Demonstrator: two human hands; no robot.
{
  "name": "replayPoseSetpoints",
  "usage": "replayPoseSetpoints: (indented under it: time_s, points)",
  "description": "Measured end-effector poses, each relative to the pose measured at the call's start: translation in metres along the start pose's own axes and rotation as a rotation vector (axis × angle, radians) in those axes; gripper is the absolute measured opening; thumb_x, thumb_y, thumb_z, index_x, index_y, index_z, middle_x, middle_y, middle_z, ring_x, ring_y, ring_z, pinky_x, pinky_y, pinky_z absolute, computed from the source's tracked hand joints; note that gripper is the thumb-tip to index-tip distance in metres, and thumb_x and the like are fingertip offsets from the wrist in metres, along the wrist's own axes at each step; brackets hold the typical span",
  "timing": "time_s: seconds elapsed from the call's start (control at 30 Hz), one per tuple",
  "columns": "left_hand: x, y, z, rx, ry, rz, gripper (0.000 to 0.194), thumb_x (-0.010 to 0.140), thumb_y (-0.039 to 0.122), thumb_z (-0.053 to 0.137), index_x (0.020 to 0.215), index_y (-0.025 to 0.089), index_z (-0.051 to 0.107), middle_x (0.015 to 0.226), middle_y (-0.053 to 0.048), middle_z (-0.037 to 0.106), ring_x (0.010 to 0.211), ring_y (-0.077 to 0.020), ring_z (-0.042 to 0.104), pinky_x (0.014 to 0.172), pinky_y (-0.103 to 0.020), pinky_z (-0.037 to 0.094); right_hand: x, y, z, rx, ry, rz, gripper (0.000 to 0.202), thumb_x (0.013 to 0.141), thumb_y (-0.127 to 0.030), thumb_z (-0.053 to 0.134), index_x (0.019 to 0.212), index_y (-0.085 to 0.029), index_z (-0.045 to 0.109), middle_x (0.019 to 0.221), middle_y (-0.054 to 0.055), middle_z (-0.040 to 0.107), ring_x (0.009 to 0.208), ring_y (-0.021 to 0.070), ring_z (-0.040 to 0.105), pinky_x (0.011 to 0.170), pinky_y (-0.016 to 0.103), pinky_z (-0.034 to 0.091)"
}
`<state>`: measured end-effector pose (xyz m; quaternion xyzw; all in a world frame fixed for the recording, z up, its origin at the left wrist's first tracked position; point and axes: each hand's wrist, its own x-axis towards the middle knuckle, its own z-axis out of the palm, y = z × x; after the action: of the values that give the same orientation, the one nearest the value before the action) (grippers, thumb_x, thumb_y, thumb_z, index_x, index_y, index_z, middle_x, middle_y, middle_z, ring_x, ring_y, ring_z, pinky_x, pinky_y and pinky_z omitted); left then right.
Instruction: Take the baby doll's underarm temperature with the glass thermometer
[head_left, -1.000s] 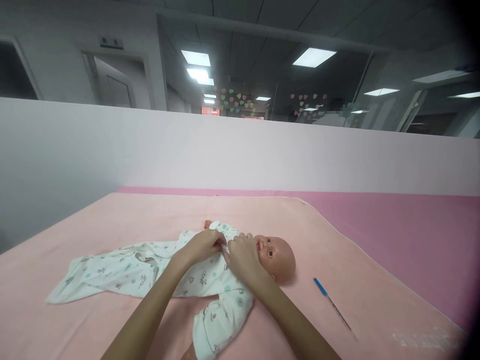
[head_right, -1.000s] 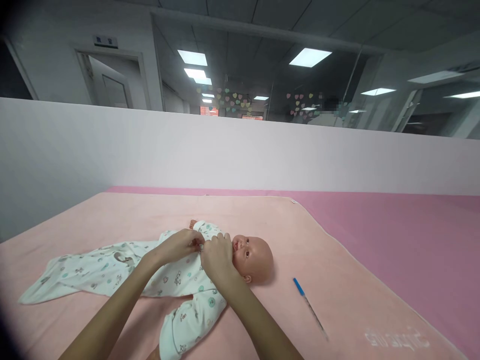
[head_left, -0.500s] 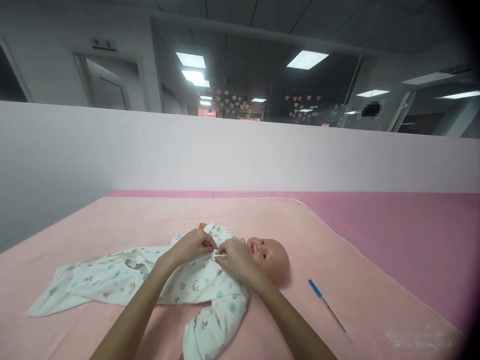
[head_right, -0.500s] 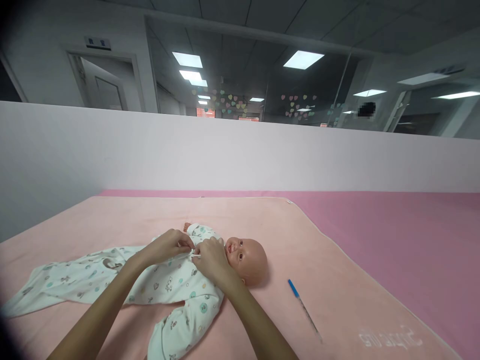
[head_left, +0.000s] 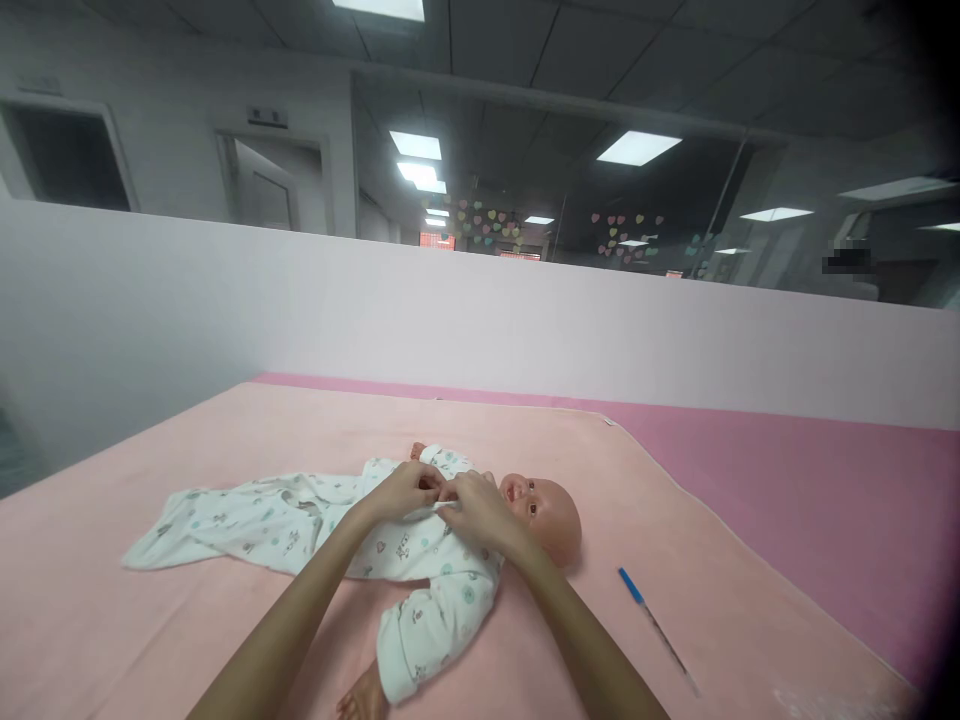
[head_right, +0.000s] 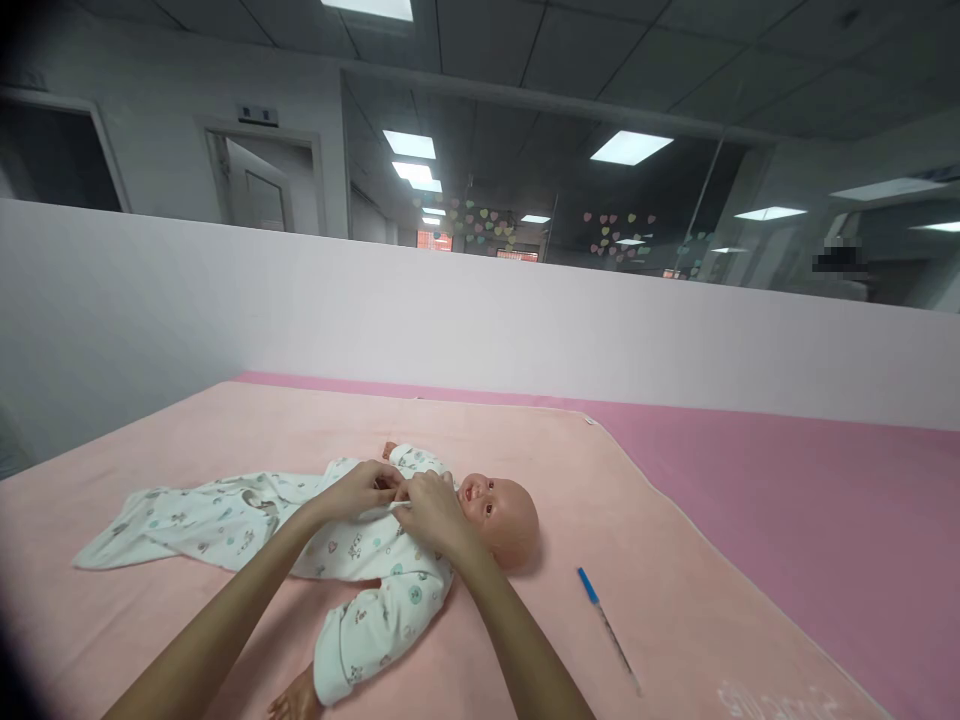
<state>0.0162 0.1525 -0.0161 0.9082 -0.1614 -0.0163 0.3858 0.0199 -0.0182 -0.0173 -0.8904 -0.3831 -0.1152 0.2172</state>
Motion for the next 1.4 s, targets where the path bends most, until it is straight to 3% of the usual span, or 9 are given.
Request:
replayPoseSetpoints:
  time_s: [0.13, 0.3, 0.57, 0.83, 1.0, 1.17, 1.4]
  points:
    - [0.004, -0.005, -0.003, -0.042, -0.053, 0.005, 0.027, 0.068, 0.029, 0.05, 0.087, 0.015, 0.063, 0.066, 0.001, 0.06, 0.063, -0.0125, 0.052, 0.057, -0.022, 0.036, 0.001, -0.001, 0.003, -0.072, 0.034, -0.002, 0.014, 0.076, -0.013, 0.051, 0.069, -0.021, 0.06, 0.067, -0.002, 0.062, 0.066, 0.012, 0.052, 0.079, 0.029, 0.028]
    - [0.007, -0.005, -0.008, -0.073, -0.079, -0.005, 0.028, 0.066, 0.028, 0.051, 0.086, 0.013, 0.063, 0.066, 0.0, 0.058, 0.061, -0.0113, 0.048, 0.056, -0.021, 0.035, 0.004, -0.007, 0.007, -0.254, 0.119, 0.028, 0.013, 0.077, -0.012, 0.051, 0.072, -0.019, 0.061, 0.072, 0.003, 0.064, 0.073, 0.0153, 0.054, 0.073, 0.029, 0.028]
    - [0.003, 0.003, -0.011, -0.196, -0.086, 0.023, 0.032, 0.069, 0.032, 0.054, 0.093, 0.012, 0.061, 0.065, 0.0, 0.056, 0.052, -0.0075, 0.039, 0.05, -0.021, 0.028, 0.007, -0.005, 0.004, -0.158, 0.102, 0.103, 0.007, 0.074, -0.017, 0.058, 0.073, -0.021, 0.064, 0.072, 0.001, 0.066, 0.071, 0.0141, 0.055, 0.075, 0.029, 0.028]
    - [0.004, 0.004, -0.011, -0.25, -0.094, -0.017, 0.037, 0.068, 0.037, 0.058, 0.096, 0.013, 0.06, 0.066, 0.0, 0.056, 0.056, -0.0093, 0.045, 0.054, -0.021, 0.034, 0.008, 0.0, 0.013, -0.244, 0.152, 0.048, 0.012, 0.074, -0.015, 0.055, 0.079, -0.024, 0.061, 0.073, -0.001, 0.066, 0.071, 0.0152, 0.056, 0.073, 0.028, 0.029]
    - [0.005, -0.001, -0.012, -0.257, -0.092, -0.033, 0.037, 0.068, 0.037, 0.057, 0.097, 0.014, 0.06, 0.069, 0.0, 0.057, 0.058, -0.0092, 0.045, 0.053, -0.021, 0.033, 0.008, -0.001, 0.01, -0.144, 0.194, 0.056, 0.011, 0.071, -0.013, 0.057, 0.075, -0.022, 0.063, 0.073, 0.001, 0.066, 0.07, 0.0153, 0.056, 0.074, 0.029, 0.031]
    - [0.004, 0.001, -0.016, -0.156, -0.154, 0.006, 0.029, 0.071, 0.035, 0.052, 0.082, 0.012, 0.066, 0.058, 0.002, 0.051, 0.051, -0.0076, 0.038, 0.049, -0.02, 0.027, 0.009, 0.006, 0.005, 0.144, 0.097, 0.119, 0.005, 0.068, -0.021, 0.061, 0.07, -0.023, 0.065, 0.071, -0.002, 0.066, 0.066, 0.0125, 0.056, 0.062, 0.023, 0.034]
    - [-0.004, 0.014, -0.024, -0.01, -0.171, 0.047, 0.027, 0.066, 0.028, 0.059, 0.088, 0.016, 0.067, 0.078, -0.002, 0.067, 0.076, -0.0167, 0.059, 0.065, -0.023, 0.043, 0.01, 0.005, 0.004, 0.261, 0.122, 0.141, 0.005, 0.067, -0.019, 0.061, 0.067, -0.02, 0.066, 0.072, 0.0, 0.066, 0.065, 0.0115, 0.056, 0.055, 0.02, 0.035]
